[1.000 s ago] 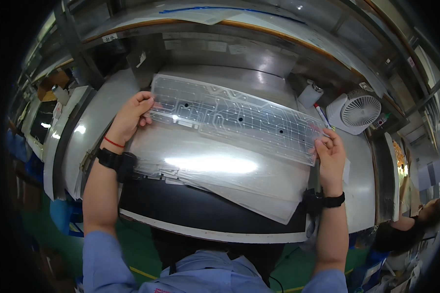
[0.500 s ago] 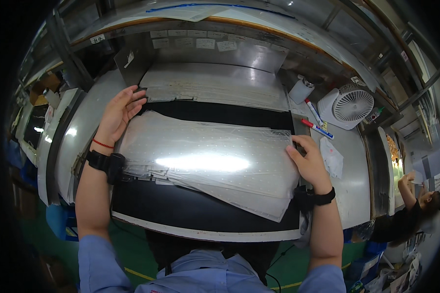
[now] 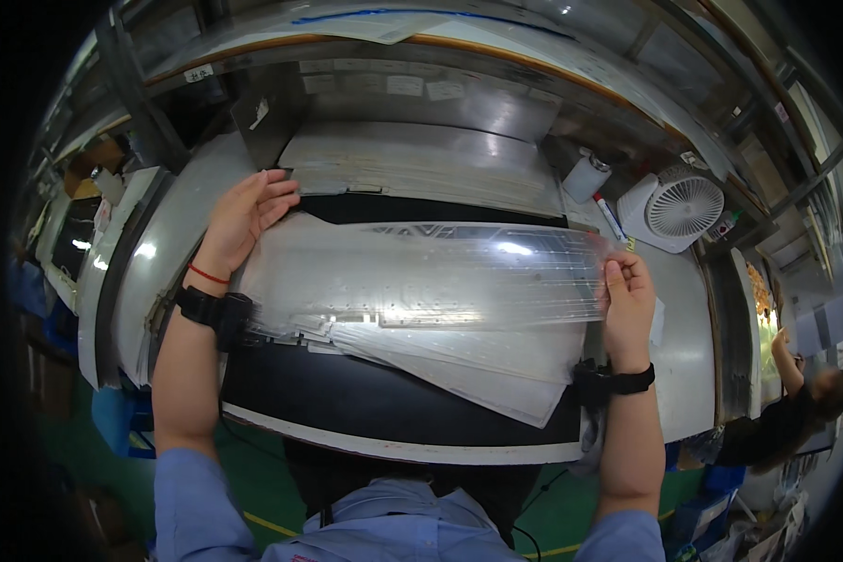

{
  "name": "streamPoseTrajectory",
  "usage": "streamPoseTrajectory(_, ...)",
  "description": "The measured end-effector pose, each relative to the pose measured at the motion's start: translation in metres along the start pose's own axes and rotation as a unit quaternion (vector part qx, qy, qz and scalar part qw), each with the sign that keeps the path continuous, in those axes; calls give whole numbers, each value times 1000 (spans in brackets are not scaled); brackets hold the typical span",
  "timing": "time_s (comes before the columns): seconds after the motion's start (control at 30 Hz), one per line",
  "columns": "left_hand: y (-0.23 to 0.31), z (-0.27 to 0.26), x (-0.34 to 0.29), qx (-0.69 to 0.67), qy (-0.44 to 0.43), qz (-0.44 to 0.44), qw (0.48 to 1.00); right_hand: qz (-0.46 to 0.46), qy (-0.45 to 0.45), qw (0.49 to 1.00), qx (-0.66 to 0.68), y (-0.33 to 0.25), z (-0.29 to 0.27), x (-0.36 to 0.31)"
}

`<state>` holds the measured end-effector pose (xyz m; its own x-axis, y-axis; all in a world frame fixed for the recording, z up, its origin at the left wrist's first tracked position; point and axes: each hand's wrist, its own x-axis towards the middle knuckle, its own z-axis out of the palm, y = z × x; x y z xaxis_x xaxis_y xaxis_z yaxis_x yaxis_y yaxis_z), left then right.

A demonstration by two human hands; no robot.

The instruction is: Inspecting and stacking thin transparent plastic sheets, likely for keyboard or electronics manufacturing.

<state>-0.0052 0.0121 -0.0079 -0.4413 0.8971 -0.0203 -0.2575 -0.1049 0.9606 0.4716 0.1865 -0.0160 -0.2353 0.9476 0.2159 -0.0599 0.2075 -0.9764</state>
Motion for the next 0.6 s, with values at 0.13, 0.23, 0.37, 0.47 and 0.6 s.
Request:
streamPoseTrajectory(0.13,7,-2,-6,45,-75,-50,995,4,37,999,26,2,-2,2)
streamPoseTrajectory(0.23,3,3,-7,139,-94,-55,984,-3,38,999,17,7,-4,4)
streamPoseTrajectory(0.37,-2,-2,-6,178,-88,-28,980,14,31,999,16,5,-3,4)
streamPoseTrajectory(0.47,-2,-2,-4,154,-88,-23,984,12,24,999,33,7,-5,6)
streamPoseTrajectory(0.6,-7,-4,-1,133,-39,-15,990,11,17,997,69,4,-1,5)
